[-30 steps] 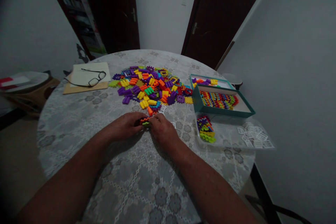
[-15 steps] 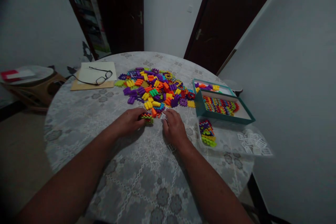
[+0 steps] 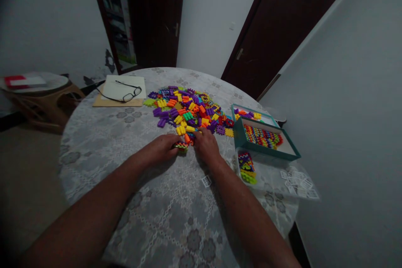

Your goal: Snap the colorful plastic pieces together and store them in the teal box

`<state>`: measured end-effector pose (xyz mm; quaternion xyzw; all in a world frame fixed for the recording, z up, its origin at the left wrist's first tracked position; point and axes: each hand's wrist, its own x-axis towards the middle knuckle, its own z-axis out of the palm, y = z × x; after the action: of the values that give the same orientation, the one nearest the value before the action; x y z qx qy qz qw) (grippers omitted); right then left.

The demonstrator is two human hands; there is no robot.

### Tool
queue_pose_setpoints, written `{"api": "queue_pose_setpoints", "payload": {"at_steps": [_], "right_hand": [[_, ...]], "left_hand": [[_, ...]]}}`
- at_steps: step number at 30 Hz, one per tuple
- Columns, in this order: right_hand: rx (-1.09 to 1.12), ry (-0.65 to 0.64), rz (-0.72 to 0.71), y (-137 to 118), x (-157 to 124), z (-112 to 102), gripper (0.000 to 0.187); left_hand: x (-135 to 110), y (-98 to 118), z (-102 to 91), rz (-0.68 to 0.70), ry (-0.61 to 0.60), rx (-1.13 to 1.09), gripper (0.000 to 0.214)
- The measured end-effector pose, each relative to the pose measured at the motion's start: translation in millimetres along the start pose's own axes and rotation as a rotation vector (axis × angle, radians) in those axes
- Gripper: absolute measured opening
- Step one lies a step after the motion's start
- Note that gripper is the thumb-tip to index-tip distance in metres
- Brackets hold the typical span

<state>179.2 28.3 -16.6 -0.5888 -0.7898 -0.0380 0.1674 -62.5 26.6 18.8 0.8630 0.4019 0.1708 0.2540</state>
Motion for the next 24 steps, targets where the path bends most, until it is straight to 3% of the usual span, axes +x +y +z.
{"api": "queue_pose_setpoints", "payload": {"at_steps": [4,11,13,17,19,24], "right_hand": [[-0.024,0.058,-0.001,0,-11,-6,0.024],[0.03,0.027,0.04,9,-65,-18,0.015],[0.102,0.101,0.041,13,-75,-20,0.018],[0.203,0.37,0.112,20,-83,-36,0.025],[0.246,0.422,0.127,19,-84,-47,0.028],[0.416,0.239,0.046,3,-87,-52,0.025]], "left_hand": [[-1,-1,2.2,0.032,0.004,-0.036,0.026],[-4,10,9.9,0.107,-0.079,-0.079,0.023],[-6,14,11.6,0.118,-0.107,-0.08,0.02],[-7,15,16.0,0.149,-0.111,-0.067,0.019],[-7,12,19.9,0.15,-0.109,-0.083,0.022],[-4,2,30.6,0.161,-0.091,-0.07,0.032]]}}
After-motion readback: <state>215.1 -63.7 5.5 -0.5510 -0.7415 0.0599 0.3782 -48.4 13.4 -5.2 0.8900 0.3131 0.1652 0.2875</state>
